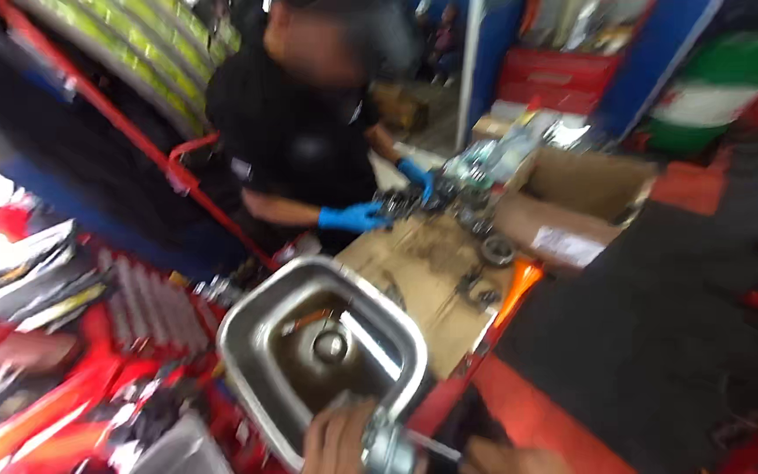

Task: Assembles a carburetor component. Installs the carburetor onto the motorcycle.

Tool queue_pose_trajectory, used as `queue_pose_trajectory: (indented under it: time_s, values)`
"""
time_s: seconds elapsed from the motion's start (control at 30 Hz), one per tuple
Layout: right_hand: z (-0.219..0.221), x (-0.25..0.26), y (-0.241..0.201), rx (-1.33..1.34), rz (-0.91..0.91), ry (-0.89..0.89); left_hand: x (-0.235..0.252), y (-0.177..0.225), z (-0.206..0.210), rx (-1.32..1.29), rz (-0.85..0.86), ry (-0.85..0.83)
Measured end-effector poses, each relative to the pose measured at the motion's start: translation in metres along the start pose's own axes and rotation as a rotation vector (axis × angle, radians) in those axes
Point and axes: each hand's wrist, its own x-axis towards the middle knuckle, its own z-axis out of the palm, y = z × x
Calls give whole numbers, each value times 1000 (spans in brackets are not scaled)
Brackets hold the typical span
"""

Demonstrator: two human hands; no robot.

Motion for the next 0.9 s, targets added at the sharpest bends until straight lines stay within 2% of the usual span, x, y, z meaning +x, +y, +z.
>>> queue_pose_trajectory:
  time_s: [0.17, 0.27, 0.37, 0.43, 0.53, 0.6, 0.7, 0.9]
  values:
    - [-8, -11, 17, -136, -108, -218, -48, 9, 25, -197, -264, -183]
    - [-1, -17, 25, -182, -176, -265, -72, 14, 32, -301, -374, -291]
    - [0, -16, 30, -224, -271, -264, -79, 8, 30, -396, -413, -378]
    - [3, -15, 32, -250, -330, -254, -81, -4, 26, -483, -393, -491]
    - [8, -13, 32, -268, -389, -243, -80, -23, 19, -595, -259, -704]
    - [13, -10, 33, -277, -425, -221, -81, -27, 19, -604, -169, -758]
    - [20, -6, 36, -283, -490, -182, -83, -32, 23, -635, -80, -760]
    - [14, -5, 35, -321, -544, -170, -84, -32, 33, -686, 42, -630]
